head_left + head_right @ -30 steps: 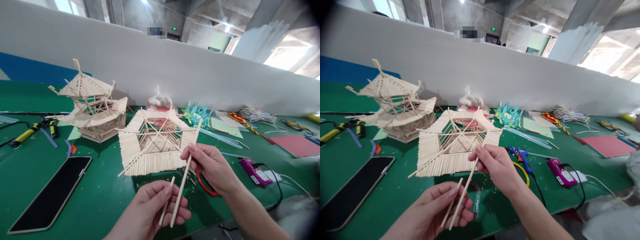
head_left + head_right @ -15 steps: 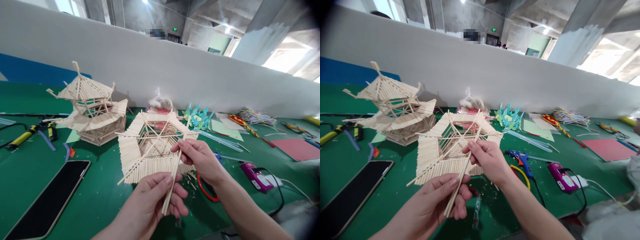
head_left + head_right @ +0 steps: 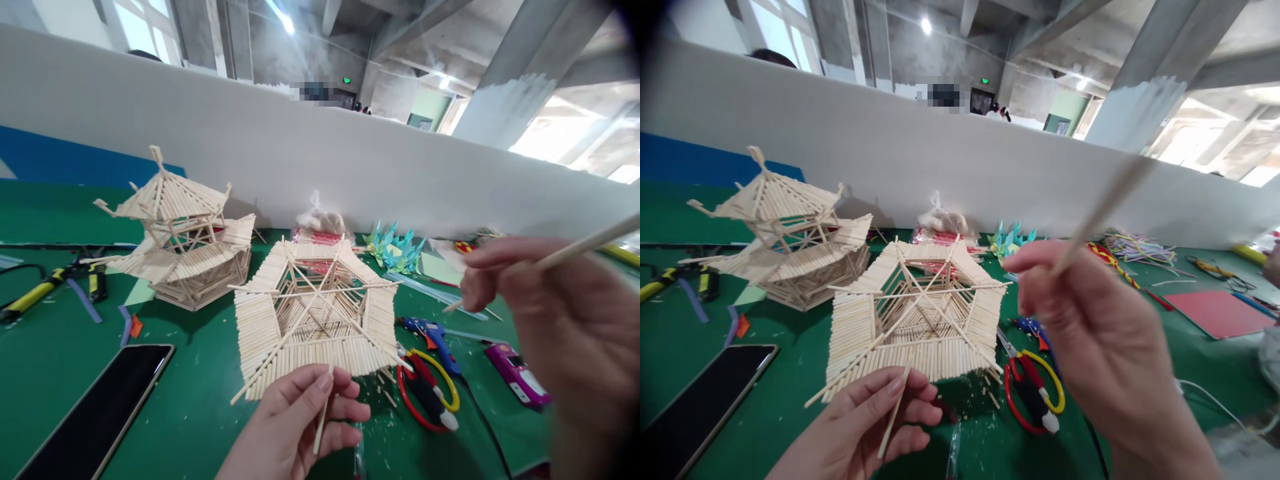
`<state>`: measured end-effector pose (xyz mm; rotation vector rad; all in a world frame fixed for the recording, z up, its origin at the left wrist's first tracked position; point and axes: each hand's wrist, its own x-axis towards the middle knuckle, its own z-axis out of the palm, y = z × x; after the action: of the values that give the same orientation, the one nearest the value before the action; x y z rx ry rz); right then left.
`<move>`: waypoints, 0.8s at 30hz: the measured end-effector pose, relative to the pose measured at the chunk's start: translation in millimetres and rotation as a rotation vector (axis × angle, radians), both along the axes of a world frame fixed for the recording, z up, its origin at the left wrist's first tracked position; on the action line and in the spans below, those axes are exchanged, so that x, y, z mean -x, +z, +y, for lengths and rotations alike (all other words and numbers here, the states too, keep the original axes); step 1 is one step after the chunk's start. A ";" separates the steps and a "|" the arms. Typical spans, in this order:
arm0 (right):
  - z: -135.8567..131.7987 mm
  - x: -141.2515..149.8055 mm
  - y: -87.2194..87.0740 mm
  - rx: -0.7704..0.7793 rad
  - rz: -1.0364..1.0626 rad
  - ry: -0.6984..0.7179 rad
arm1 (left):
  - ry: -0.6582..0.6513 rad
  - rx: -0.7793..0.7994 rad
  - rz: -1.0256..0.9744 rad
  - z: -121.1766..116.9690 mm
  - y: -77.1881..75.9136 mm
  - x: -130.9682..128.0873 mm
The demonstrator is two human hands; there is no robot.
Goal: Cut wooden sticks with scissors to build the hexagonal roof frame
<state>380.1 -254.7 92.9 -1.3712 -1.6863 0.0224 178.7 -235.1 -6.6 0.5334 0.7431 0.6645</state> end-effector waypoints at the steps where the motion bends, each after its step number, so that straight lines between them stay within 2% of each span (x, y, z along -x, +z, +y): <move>1: -0.9 -0.2 -1.6 0.041 -0.243 0.070 | 0.008 -0.005 0.000 0.1 0.1 1.6; 3: 1.9 2.5 -13.2 0.081 -0.711 0.169 | 0.031 -0.021 0.004 1.0 0.9 4.2; 5: 7.2 7.8 -28.6 0.088 -0.945 0.203 | 0.036 -0.049 0.018 2.7 2.6 5.3; 8: 13.5 17.6 -42.5 0.052 -1.014 0.253 | 0.012 -0.118 0.079 5.8 5.5 2.8; 12: 18.9 28.2 -43.7 0.000 -1.035 0.341 | -0.081 -0.272 0.129 8.4 4.7 -6.4; 14: 21.3 30.4 -45.1 -0.009 -1.024 0.359 | -0.061 -0.284 0.114 8.3 2.8 -11.3; 17: 20.8 27.9 -52.7 -0.043 -0.908 0.299 | 0.071 -0.180 0.044 6.3 1.6 -15.9; 21: 10.8 20.6 -70.1 -0.183 -0.451 -0.007 | 0.218 -0.091 -0.004 3.2 -0.7 -15.8; 22: 8.2 20.3 -74.7 -0.147 -0.302 -0.049 | 0.221 -0.080 -0.008 2.5 -2.4 -15.8; 24: 4.9 23.0 -82.2 0.106 -0.009 0.013 | 0.182 -0.070 -0.024 1.2 -7.2 -17.0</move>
<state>357.1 -249.8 10.6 -1.4406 -1.7225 0.1145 195.7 -233.9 -13.8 0.5249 0.7532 0.8670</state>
